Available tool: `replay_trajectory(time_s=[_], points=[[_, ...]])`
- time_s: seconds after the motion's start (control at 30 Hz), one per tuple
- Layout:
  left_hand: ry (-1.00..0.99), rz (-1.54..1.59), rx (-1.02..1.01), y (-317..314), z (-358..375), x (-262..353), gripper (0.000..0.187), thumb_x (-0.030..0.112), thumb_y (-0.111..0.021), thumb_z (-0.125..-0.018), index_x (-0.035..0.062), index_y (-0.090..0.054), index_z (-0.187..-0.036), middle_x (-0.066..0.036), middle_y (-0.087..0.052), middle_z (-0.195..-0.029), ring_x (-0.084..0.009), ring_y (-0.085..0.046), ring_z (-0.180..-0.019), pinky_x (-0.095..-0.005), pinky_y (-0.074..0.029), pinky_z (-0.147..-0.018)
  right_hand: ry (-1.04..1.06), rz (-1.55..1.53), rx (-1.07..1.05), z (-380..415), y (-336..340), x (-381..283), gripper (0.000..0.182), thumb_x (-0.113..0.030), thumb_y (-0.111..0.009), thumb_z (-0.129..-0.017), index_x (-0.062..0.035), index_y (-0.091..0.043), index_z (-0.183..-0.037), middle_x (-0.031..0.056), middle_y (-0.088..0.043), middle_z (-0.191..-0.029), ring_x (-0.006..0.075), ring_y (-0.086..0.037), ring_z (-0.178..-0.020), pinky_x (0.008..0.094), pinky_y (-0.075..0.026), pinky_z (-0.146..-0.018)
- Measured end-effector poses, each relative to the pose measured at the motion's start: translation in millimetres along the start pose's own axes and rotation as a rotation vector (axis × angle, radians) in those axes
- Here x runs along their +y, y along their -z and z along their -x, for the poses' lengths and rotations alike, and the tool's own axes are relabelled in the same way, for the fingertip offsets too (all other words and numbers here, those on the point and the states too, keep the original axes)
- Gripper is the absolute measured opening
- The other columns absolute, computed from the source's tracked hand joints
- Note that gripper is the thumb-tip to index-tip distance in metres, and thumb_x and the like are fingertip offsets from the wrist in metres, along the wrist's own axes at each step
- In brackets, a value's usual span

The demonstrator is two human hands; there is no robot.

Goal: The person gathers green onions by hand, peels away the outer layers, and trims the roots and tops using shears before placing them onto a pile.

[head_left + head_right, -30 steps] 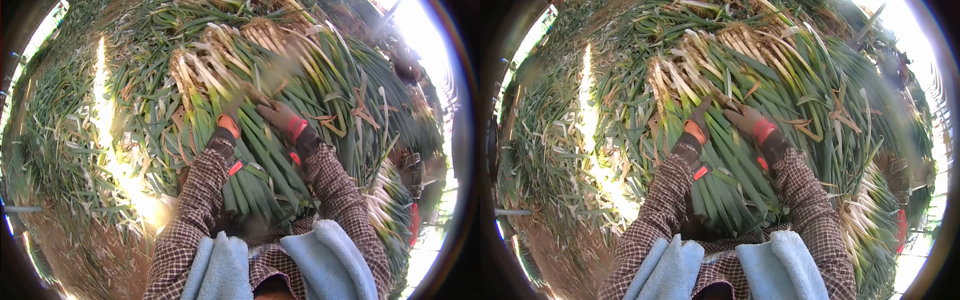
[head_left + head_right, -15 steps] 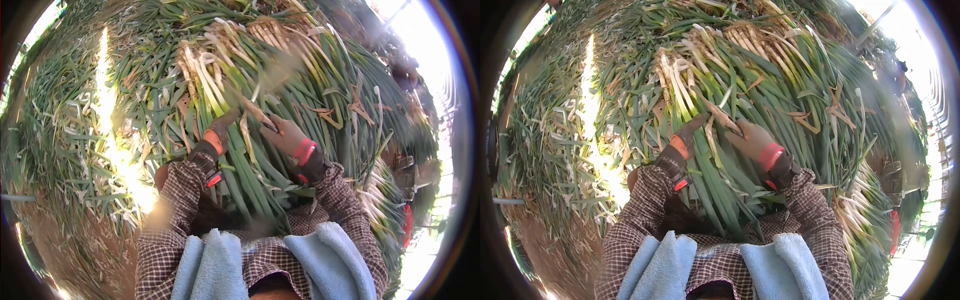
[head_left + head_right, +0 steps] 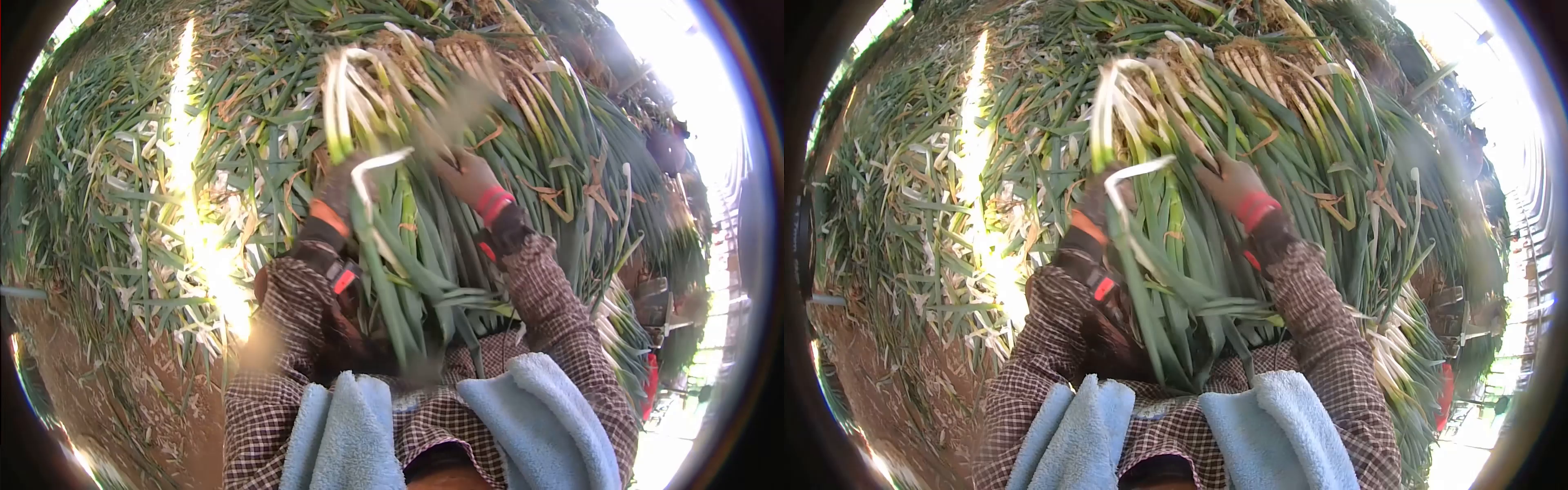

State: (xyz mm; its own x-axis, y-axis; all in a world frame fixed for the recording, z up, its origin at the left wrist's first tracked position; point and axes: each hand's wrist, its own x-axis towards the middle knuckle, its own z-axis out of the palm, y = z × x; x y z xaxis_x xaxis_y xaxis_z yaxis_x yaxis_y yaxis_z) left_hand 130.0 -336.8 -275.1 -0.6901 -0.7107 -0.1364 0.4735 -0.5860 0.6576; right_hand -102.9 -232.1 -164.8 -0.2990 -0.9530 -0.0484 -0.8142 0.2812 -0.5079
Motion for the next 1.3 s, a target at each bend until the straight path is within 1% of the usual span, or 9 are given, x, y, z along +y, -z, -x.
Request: replay_trajectory(time_s=[0.13,0.37,0.6,0.7,0.83,0.9,0.93,1.07,1.3], points=[[0.015,-0.082,0.246,-36,37,50,0.029,0.021,-0.065,-0.087,0.0091,-0.058,-0.113,-0.004,-0.059,-0.083,-0.0188,-0.061,-0.063,-0.0355,-0.054,-0.052,-0.030,-0.016,-0.035,74,7,16,0.043,-0.044,-0.061,-0.088,-0.0030,-0.060,-0.099,0.0249,-0.064,-0.087,0.0435,-0.062,-0.086,0.0477,-0.047,-0.073],[0.027,-0.057,0.134,-37,38,43,0.032,0.020,-0.064,-0.085,0.0057,-0.059,-0.113,-0.009,-0.063,-0.081,-0.0229,-0.063,-0.064,-0.0359,-0.054,-0.060,-0.025,0.100,-0.102,164,-3,8,0.041,-0.043,-0.059,-0.088,-0.0033,-0.055,-0.095,0.0248,-0.065,-0.083,0.0446,-0.063,-0.079,0.0510,-0.048,-0.069],[0.108,-0.245,0.152,-26,1,-11,0.012,0.013,-0.064,-0.086,0.0021,-0.062,-0.091,-0.006,-0.062,-0.079,-0.0181,-0.061,-0.067,-0.0300,-0.050,-0.062,-0.021,0.166,-0.053,146,-16,9,0.040,-0.044,-0.055,-0.091,-0.0046,-0.055,-0.099,0.0237,-0.065,-0.081,0.0450,-0.062,-0.075,0.0533,-0.048,-0.067],[0.104,-0.869,0.058,-23,-11,-10,0.009,0.012,-0.061,-0.088,0.0039,-0.062,-0.091,-0.003,-0.058,-0.077,-0.0152,-0.056,-0.073,-0.0285,-0.046,-0.073,-0.015,0.159,-0.026,126,-18,9,0.040,-0.044,-0.057,-0.091,-0.0044,-0.055,-0.100,0.0237,-0.065,-0.083,0.0446,-0.062,-0.078,0.0528,-0.048,-0.069],[-0.337,-1.606,-0.050,-18,-33,-25,0.016,0.013,-0.050,-0.092,0.0084,-0.064,-0.099,-0.010,-0.062,-0.083,-0.0238,-0.060,-0.077,-0.0331,-0.047,-0.069,0.026,0.127,0.030,86,-26,15,0.040,-0.043,-0.059,-0.090,-0.0050,-0.056,-0.101,0.0236,-0.066,-0.087,0.0435,-0.063,-0.083,0.0523,-0.048,-0.072],[-0.273,-1.868,-0.002,-26,-54,-24,0.019,0.016,-0.050,-0.093,0.0082,-0.065,-0.101,-0.014,-0.065,-0.088,-0.0271,-0.062,-0.080,-0.0356,-0.048,-0.068,0.026,0.122,0.040,63,-30,22,0.041,-0.044,-0.059,-0.089,-0.0054,-0.057,-0.102,0.0234,-0.066,-0.088,0.0433,-0.063,-0.085,0.0519,-0.048,-0.073],[0.052,-1.524,0.227,-44,-59,-18,0.029,0.032,-0.056,-0.090,0.0077,-0.066,-0.103,-0.018,-0.067,-0.094,-0.0307,-0.063,-0.085,-0.0371,-0.048,-0.072,0.007,0.125,0.034,50,-32,24,0.041,-0.045,-0.060,-0.089,-0.0056,-0.057,-0.103,0.0234,-0.066,-0.089,0.0433,-0.063,-0.086,0.0517,-0.048,-0.074],[0.196,-1.502,0.241,-90,-55,7,0.057,0.054,-0.063,-0.078,0.0017,-0.067,-0.100,-0.019,-0.067,-0.096,-0.0366,-0.063,-0.088,-0.0392,-0.049,-0.080,-0.056,0.075,0.030,13,-29,20,0.047,-0.048,-0.060,-0.087,-0.0032,-0.057,-0.100,0.0238,-0.066,-0.093,0.0433,-0.062,-0.089,0.0508,-0.048,-0.077],[0.344,-1.432,0.121,-93,-62,17,0.056,0.050,-0.064,-0.080,0.0007,-0.068,-0.106,-0.017,-0.067,-0.099,-0.0293,-0.063,-0.090,-0.0394,-0.048,-0.079,-0.063,-0.070,0.070,47,-23,34,0.045,-0.046,-0.061,-0.087,-0.0037,-0.057,-0.101,0.0258,-0.064,-0.089,0.0441,-0.061,-0.089,0.0494,-0.047,-0.075]])
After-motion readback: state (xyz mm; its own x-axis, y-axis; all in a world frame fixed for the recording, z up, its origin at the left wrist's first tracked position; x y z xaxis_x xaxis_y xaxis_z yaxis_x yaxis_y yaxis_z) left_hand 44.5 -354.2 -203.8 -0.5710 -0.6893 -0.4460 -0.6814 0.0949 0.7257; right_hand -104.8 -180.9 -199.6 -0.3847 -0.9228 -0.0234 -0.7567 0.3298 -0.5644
